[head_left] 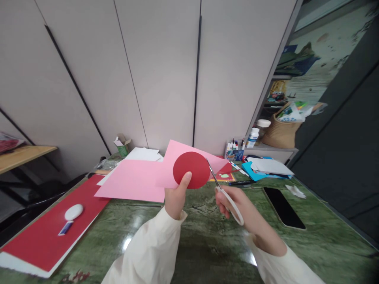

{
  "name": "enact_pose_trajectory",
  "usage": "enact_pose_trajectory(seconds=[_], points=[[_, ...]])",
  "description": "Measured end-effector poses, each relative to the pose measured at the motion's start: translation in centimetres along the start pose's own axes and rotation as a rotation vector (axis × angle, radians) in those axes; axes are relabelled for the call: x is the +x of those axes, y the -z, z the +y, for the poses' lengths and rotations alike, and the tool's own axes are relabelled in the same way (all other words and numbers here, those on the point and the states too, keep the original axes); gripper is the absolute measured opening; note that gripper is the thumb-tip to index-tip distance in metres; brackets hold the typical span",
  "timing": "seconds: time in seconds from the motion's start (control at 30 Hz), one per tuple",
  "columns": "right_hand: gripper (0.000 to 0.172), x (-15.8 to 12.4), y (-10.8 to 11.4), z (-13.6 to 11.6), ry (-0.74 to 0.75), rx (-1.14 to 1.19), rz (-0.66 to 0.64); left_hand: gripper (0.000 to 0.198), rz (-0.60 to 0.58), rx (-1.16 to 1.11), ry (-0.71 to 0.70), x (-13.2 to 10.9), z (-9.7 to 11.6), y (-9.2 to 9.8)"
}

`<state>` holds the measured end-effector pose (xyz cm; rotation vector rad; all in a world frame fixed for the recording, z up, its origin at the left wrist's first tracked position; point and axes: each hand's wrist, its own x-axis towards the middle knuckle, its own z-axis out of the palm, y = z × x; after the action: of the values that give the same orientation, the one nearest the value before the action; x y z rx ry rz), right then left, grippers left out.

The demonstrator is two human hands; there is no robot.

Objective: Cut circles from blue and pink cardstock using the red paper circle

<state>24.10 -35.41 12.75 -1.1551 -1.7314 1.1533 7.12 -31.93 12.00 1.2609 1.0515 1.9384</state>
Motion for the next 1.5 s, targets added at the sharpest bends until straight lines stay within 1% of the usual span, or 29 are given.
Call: enact_pose_trajectory(seconds=[0.27, 0.53, 0.73, 0.93, 1.13, 1.27, 1.5], points=[[0.035, 0.2, 0.2, 0.2, -0.024, 0.006, -0.004, 0.047, -0.012, 0.029, -0.009, 0.4, 0.1, 0.1], [0.036, -0.1, 0.3, -0.1, -0.043, 0.014, -0.013, 0.046, -0.061, 0.003, -0.001, 0.9, -0.1, 0.5], [0.034, -0.2, 0.8, -0.2, -0.068, -0.03, -0.018, 0.044, -0.11, -0.017, 0.008, 1.4, -0.3, 1.0], [0.034, -0.2, 1.1, -0.5, -0.066, -0.061, -0.016, 0.043, -0.116, 0.022, 0.007, 1.5, -0.1, 1.2], [0.031, 0.0, 1.2, -0.1, -0.071, -0.055, -0.015, 0.042, -0.124, 0.028, -0.021, 1.6, 0.1, 1.1], [0.031, 0.1, 1.3, 0.0, -0.063, -0.037, -0.043, 0.041, -0.132, 0.007, 0.012, 1.6, 0.1, 1.0], [0.037, 0.0, 1.4, -0.2, -0.034, -0.037, -0.042, 0.039, -0.232, -0.013, 0.087, 1.3, 0.4, 0.7]])
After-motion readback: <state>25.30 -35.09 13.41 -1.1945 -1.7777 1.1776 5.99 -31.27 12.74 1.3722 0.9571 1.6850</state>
